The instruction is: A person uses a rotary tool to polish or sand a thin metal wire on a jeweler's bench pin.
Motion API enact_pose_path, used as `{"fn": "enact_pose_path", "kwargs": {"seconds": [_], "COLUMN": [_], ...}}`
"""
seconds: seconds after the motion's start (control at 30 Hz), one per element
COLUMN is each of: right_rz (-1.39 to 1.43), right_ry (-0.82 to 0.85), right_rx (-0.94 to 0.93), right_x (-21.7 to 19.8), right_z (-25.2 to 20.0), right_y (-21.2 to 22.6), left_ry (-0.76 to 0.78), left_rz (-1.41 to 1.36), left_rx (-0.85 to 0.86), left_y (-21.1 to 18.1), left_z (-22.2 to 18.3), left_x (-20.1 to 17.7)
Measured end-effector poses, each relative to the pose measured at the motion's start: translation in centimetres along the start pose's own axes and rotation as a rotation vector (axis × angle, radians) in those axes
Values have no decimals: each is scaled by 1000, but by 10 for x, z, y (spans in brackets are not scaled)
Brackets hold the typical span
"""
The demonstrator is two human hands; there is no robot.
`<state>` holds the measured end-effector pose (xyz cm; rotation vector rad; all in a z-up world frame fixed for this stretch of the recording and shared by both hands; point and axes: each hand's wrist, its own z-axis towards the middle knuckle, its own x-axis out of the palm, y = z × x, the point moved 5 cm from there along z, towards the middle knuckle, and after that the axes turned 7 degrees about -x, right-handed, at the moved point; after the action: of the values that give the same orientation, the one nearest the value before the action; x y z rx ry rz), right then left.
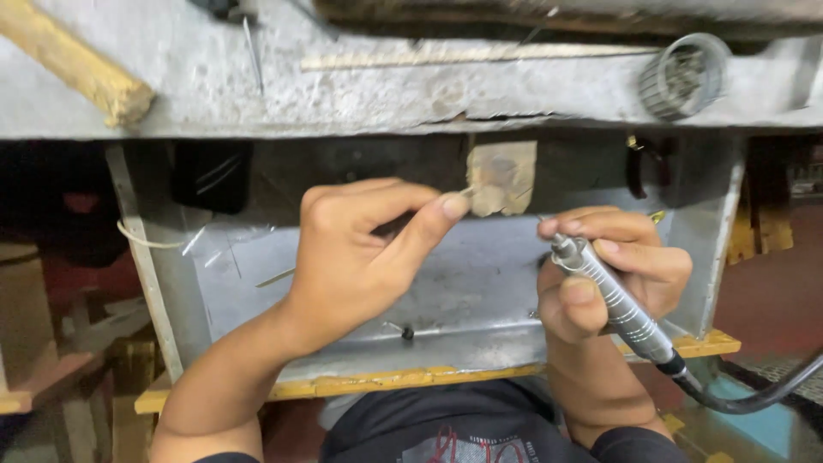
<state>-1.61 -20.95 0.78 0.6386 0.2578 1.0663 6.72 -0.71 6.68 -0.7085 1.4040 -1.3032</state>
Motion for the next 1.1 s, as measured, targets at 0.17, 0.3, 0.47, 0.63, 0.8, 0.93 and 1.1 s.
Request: {"fn": "enact_pose_path", "kwargs": {"seconds": [0.17,0.3,0.47,0.63,0.8,0.93,1.1], "right_rz": [63,62,64,60,101,120,125], "right_ry": [-40,-53,-94,-120,-127,-119,-116], "right_rx": [95,152,139,95,163,133,132], "right_x": [-15,-24,-33,-37,-41,-41,-45], "right_z": [8,15,22,29,29,34,34], "right_y": [-5,-11,-14,-18,-23,-25,-23], "left_ry": [13,66,117,181,344,337,358], "left_rz": [25,42,71,18,12,41,44], "left_rx": [18,41,84,114,208,200,172], "left_y": [-3,-7,-17,-18,-20,-25,-20], "left_z": [-1,-1,3,7,3,7,7], "left_x": [3,9,16,24,34,38,45]}}
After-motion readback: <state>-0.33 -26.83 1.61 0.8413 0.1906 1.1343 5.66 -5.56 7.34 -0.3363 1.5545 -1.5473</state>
